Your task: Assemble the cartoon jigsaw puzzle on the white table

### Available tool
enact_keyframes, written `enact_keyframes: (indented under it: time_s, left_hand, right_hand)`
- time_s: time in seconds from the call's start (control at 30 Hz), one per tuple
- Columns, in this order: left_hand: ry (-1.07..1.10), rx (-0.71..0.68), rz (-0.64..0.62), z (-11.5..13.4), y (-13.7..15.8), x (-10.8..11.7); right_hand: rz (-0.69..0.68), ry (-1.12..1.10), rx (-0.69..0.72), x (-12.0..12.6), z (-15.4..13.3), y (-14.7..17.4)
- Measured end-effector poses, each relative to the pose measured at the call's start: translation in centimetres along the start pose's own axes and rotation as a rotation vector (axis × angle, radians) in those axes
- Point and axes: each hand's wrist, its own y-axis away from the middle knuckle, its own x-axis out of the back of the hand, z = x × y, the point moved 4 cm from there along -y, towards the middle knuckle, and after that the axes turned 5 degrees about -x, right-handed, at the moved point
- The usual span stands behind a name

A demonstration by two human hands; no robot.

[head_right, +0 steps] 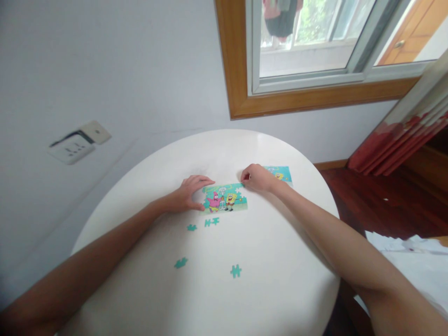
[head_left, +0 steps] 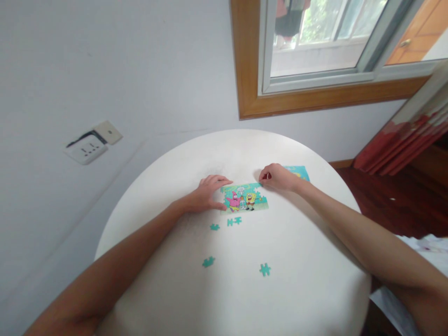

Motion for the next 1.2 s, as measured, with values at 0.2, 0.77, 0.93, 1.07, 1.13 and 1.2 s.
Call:
enact_keyframes:
  time_s: [0.2, 0.77, 0.93, 1.07, 1.13, 1.2]
  left_hand:
    - [0.05, -0.024, -0.083, -0.1, 0.4, 0.5]
    - [0.03, -0.005, -0.115, -1.0, 1.1, 1.4]
    - [0.02, -0.026, -0.108, -0.3, 1.1, 1.4]
    - [0.018, -0.068, -0.098, 0.2, 0.8, 0.9]
    - [0.017, -0.077, -0.089, 0.3, 0.8, 0.8]
    - [0.02, -0.077, -0.081, 0.4, 0.7, 0.8]
  right_hand:
    - [-0.066, 0.052, 0.006, -0.1, -0.2, 0.2]
    - [-0.174, 0.031, 0.008, 1.6, -1.2, 1.3]
    - [-0.415, 0.139, 0.052, 0.5, -3.1, 3.1]
    - [-0.452, 0.242, 0.05, -0.2, -3.6, 3.6]
    - [-0.442, 0.27, 0.055, -0.3, -3.6, 3.6]
    - [-0.422, 0.275, 0.061, -0.4, -3.6, 3.4]
